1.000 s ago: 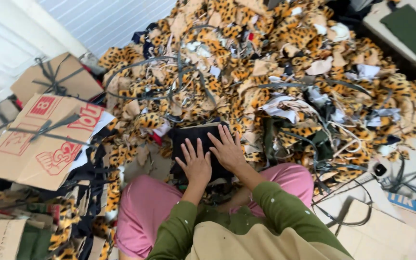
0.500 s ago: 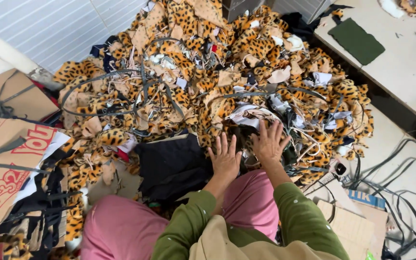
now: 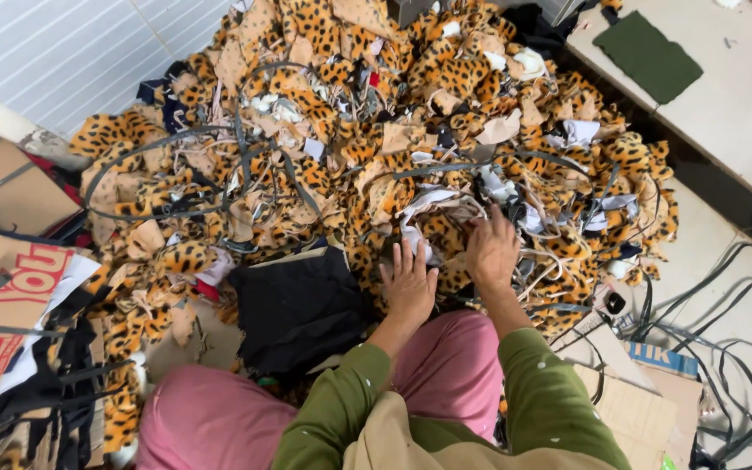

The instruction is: The person organizes leopard-print fabric pieces into stacks, places a cardboard square on top, and ties them into bundles using plastic strapping.

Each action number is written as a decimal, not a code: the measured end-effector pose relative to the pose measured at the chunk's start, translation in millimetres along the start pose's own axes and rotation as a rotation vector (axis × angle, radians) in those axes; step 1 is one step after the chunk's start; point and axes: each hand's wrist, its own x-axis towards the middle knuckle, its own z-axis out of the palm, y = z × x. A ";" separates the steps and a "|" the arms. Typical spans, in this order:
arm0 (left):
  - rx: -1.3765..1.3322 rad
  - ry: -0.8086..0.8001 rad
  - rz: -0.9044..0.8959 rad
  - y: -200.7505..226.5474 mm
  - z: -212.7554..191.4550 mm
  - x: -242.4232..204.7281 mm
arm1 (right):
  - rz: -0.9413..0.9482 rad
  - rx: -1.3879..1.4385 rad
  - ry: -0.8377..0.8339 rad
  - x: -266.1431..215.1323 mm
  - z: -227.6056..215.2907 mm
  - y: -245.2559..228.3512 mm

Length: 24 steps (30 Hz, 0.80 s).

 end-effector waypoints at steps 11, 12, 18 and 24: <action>-0.454 -0.229 -0.066 18.8 -30.9 17.7 | -0.041 0.321 -0.203 -38.7 6.4 -9.4; -0.683 -0.344 -0.127 17.1 -42.0 16.7 | -0.040 0.660 -0.166 -52.7 -8.6 -31.3; -1.036 -0.456 -0.344 -12.9 -52.9 -14.9 | 0.449 1.228 -0.333 -131.3 -13.9 -45.3; -1.284 -0.528 -0.407 -4.9 -89.7 -30.5 | 0.375 1.487 -0.420 -108.7 -112.4 -79.9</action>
